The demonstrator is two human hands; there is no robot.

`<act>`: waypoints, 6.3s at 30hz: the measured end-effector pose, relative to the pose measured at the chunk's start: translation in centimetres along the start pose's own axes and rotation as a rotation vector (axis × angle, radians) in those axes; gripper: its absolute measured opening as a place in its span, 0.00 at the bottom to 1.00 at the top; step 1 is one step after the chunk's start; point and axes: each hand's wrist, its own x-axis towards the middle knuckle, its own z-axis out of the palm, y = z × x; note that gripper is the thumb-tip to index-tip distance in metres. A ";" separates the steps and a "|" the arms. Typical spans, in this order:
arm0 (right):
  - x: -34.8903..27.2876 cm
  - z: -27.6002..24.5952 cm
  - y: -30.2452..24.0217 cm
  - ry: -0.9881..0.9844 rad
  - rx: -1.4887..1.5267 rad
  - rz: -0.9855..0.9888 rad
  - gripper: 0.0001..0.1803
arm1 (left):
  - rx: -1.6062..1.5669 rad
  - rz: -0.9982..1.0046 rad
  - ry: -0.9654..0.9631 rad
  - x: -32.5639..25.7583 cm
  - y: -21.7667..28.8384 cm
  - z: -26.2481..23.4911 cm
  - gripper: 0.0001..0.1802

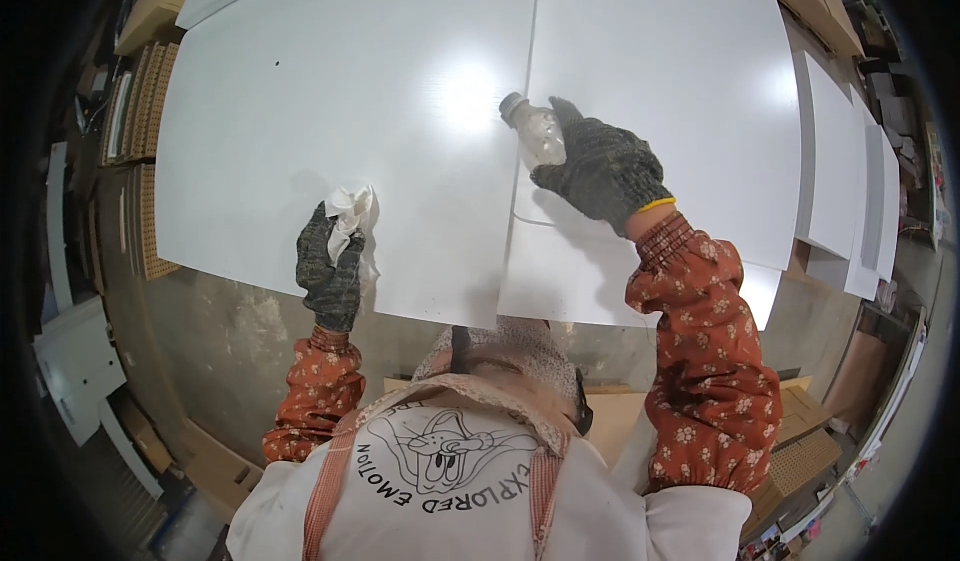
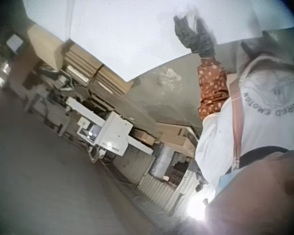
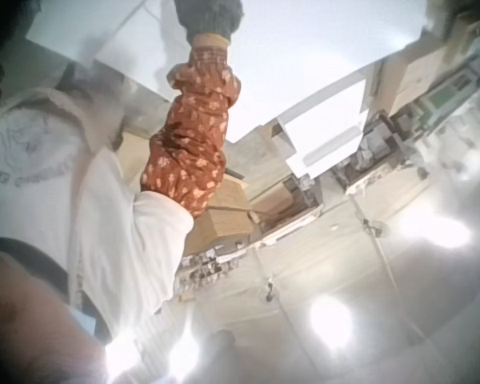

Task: The person wipes white boards with a cloth, sands their edges using a sanding block, and applies adhesive to the edges before scraping off excess residue with a scraper and wiping the surfaces.

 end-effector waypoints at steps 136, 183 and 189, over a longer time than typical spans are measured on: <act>-24.7 18.4 -6.6 1.064 0.722 0.920 0.45 | 0.349 1.071 -1.318 3.7 15.4 14.6 0.24; -23.5 17.8 -6.6 1.027 0.615 1.045 0.42 | 0.393 1.241 -0.515 24.5 12.9 30.1 0.24; -23.5 17.5 -6.5 1.152 0.721 1.008 0.42 | 0.246 1.514 -1.264 4.6 13.7 15.1 0.19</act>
